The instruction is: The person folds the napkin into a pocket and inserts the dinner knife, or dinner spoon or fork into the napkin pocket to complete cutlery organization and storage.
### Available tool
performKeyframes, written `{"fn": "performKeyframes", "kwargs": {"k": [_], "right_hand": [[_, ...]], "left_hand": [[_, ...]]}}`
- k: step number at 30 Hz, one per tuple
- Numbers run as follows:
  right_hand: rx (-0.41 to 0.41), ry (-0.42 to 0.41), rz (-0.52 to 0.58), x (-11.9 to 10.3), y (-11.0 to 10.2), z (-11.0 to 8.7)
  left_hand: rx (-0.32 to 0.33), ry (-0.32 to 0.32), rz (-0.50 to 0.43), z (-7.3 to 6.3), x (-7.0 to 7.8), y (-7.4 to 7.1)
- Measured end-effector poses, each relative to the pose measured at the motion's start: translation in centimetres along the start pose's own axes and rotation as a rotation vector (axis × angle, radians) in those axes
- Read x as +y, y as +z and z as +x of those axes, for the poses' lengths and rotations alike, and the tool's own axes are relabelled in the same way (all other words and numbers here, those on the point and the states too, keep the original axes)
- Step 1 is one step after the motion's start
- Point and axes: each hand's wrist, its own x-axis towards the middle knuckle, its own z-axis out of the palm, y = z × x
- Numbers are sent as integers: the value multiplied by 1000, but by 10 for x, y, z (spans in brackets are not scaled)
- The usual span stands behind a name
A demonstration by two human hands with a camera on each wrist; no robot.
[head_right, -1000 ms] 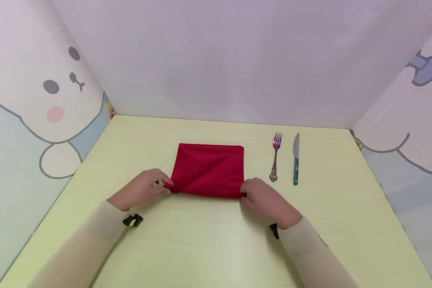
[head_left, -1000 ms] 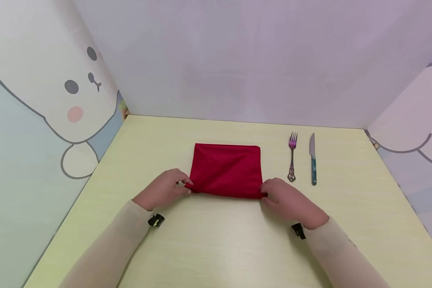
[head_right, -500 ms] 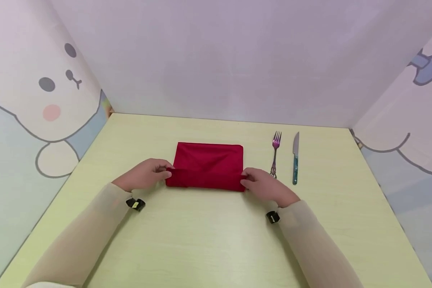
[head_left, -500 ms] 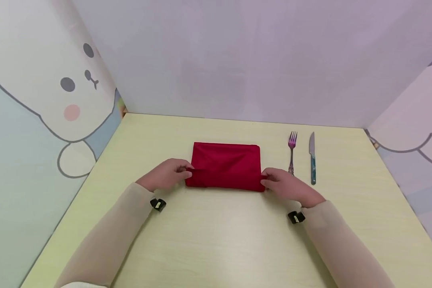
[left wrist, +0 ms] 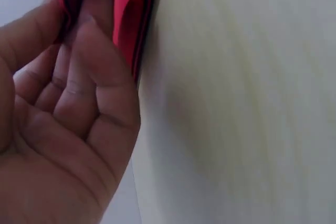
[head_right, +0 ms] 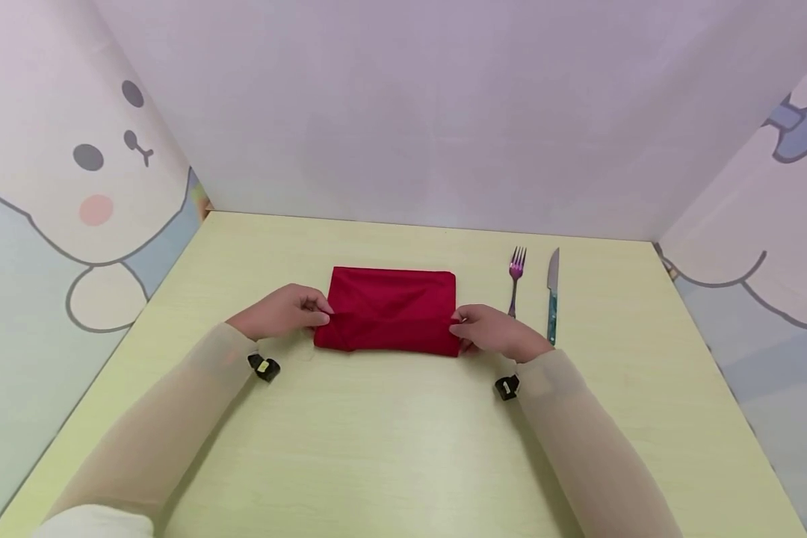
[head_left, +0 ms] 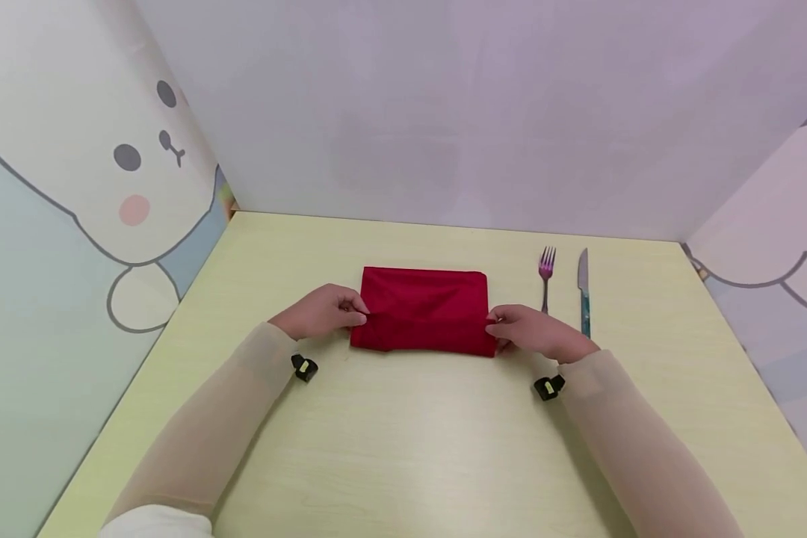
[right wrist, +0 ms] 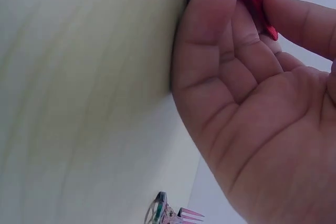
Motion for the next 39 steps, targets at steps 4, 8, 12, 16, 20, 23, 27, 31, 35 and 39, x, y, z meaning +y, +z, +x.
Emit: {"fn": "performKeyframes", "kwargs": {"k": [4,8,12,16,20,23,27,31,35,39], "right_hand": [[4,11,7,0,-1,1],[10,31,2,0,-4,4],[28,60,-20,-1,-6,9],[65,93,-93,-5,-5,16],[112,121,-225,-12,-2,20],[141,141,-280,-15,0,22],[179,153,-276,-15,0,22],[187,145,-205,-12,-2,19],[184,140,-174,-10,-3,19],[187,147,-223,-11,1,21]], "left_hand": [[-2,-27,25,3,-3,-5],[-13,-74,-41,6,-2,-6],[0,-124,-45,13,3,-3],[13,-165,26,18,7,-1],[5,-175,90,22,10,2],[15,-174,144,24,14,4],[67,-177,209,24,17,6],[102,-182,225,24,18,7],[116,-191,225,25,18,8],[130,-214,213,24,19,9]]}}
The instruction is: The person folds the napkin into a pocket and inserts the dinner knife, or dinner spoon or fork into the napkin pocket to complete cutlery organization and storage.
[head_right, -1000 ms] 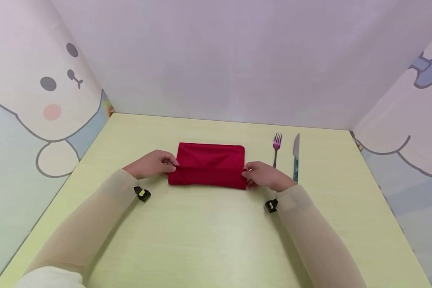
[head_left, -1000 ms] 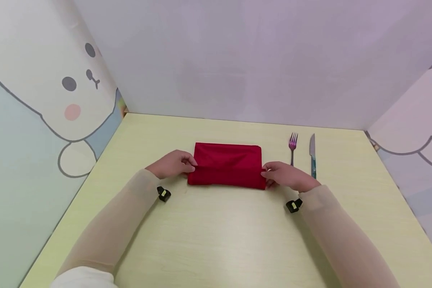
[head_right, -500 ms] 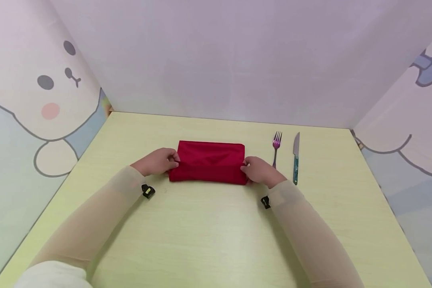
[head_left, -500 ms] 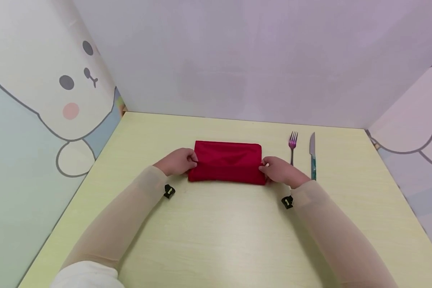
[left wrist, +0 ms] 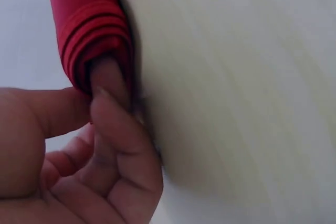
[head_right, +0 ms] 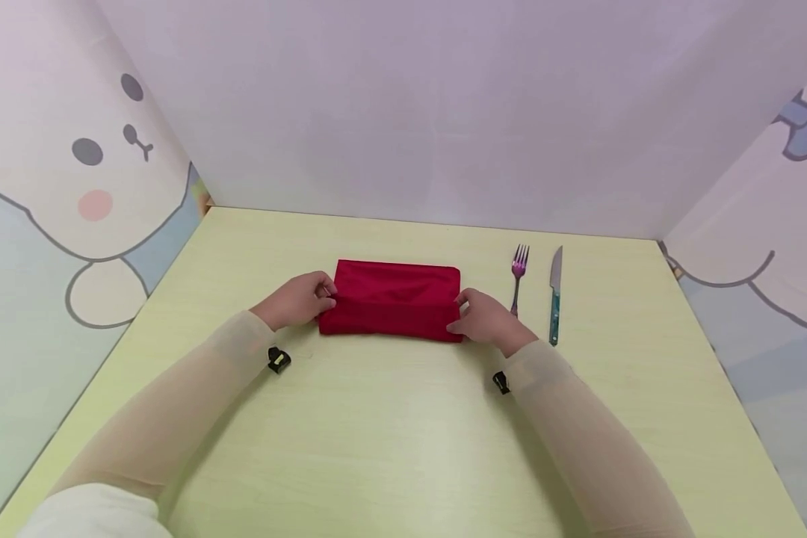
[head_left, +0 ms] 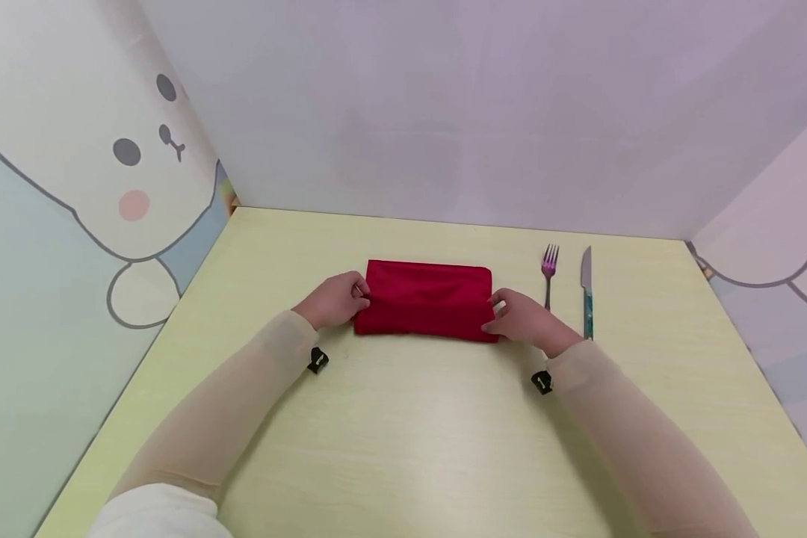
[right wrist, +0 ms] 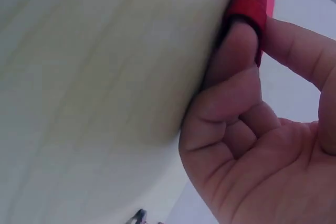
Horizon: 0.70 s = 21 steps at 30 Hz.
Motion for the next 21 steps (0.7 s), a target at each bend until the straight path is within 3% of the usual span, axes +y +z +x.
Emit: {"fn": "performKeyframes", "kwargs": {"k": [6,10,16,18,21], "right_hand": [[27,-10,-120,-7,7,-2],[35,-2,-143,-10,8,-4],[37,4,-148,-10,7,-4],[37,4,-148,-10,7,-4],[34,3,-142,-10,8,-4]], "left_hand": [[53,-61,-78,-14,-4,0],[30,-100,-238,-29,-12,2],[-46,-86,-505,-40,-19,15],[-49,-78,-526,-40,-19,19],[-34,-81,-477,-38,-18,21]]}}
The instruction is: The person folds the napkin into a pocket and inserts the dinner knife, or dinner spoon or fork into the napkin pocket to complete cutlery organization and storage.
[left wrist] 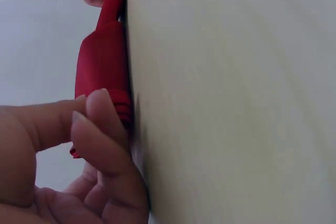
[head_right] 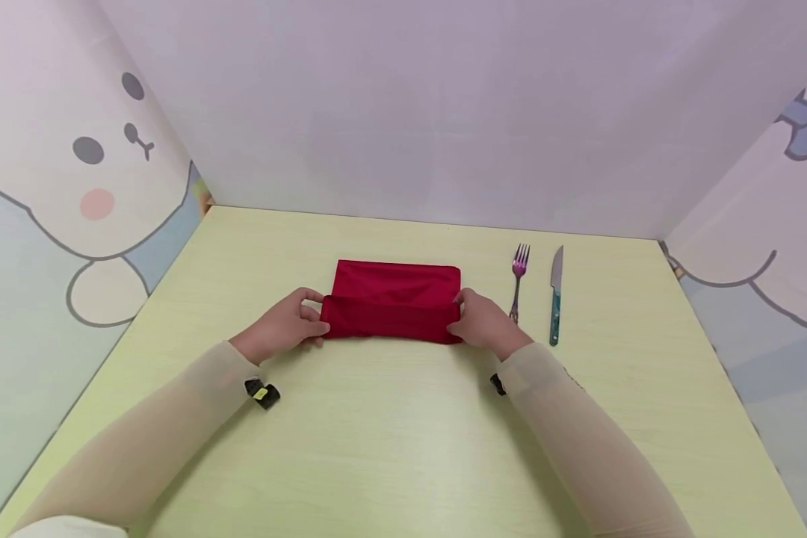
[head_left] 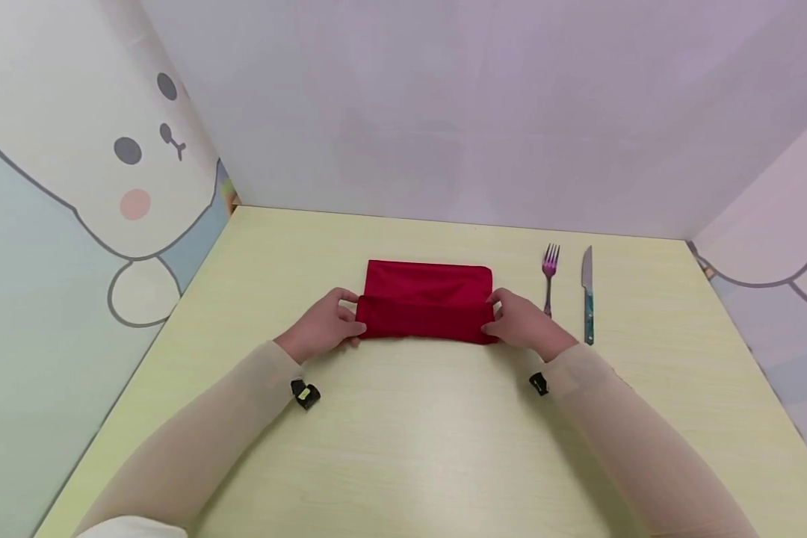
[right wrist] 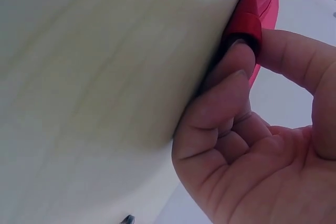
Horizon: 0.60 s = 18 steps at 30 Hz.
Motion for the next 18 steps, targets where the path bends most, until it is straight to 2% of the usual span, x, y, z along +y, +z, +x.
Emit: {"fn": "performKeyframes", "kwargs": {"k": [6,9,12,14,16,18], "right_hand": [[14,-4,-19,0,2,-2],[95,-36,-120,-6,7,-9],[208,-160,-282,-21,18,-20],[241,-279,-391,-37,30,-28],[198,-392,-485,-53,44,-33],[119,-458,-545,-69,59,-38]], "left_hand": [[14,-33,114,3,6,3],[7,-32,160,4,10,5],[18,-21,220,5,14,6],[30,-13,254,5,17,6],[42,-3,276,6,20,6],[43,2,289,7,23,6]]}}
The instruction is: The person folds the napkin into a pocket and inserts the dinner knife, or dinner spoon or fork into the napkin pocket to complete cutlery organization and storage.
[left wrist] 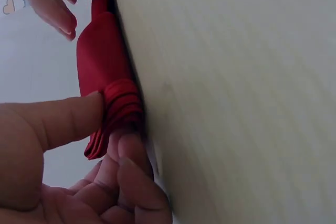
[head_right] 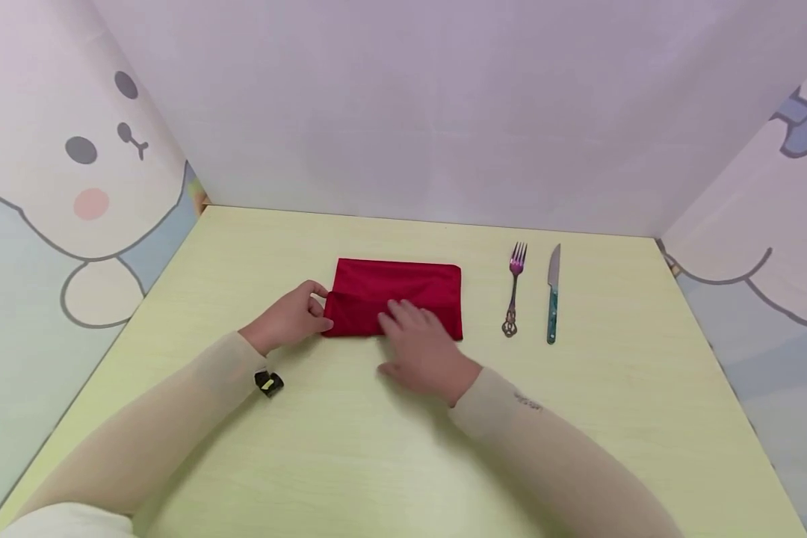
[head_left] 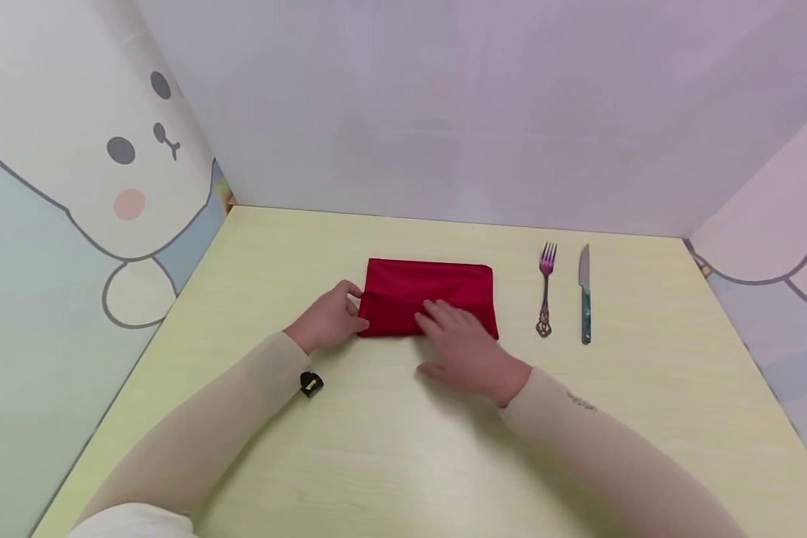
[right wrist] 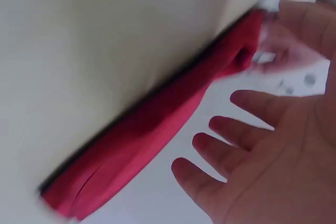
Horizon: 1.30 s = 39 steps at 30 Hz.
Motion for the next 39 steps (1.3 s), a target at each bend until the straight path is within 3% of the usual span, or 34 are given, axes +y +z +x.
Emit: {"fn": "performKeyframes", "kwargs": {"k": [2,5,12,17,25,33,39], "right_hand": [[-81,-37,-31,-19,5,5],[-154,-28,-25,-37,10,9],[-200,29,-55,-44,21,5],[-215,80,-64,-37,20,1],[-205,155,-48,-15,16,-13],[-159,121,-82,14,23,-35],[-155,105,-84,22,22,-42]], "left_hand": [[0,-2,6,2,0,-1],[-1,-8,30,6,-2,-1],[1,-9,88,9,0,-1],[22,-5,127,9,2,-1],[17,94,308,8,6,5],[38,64,406,5,13,13],[43,95,476,3,16,16]]}}
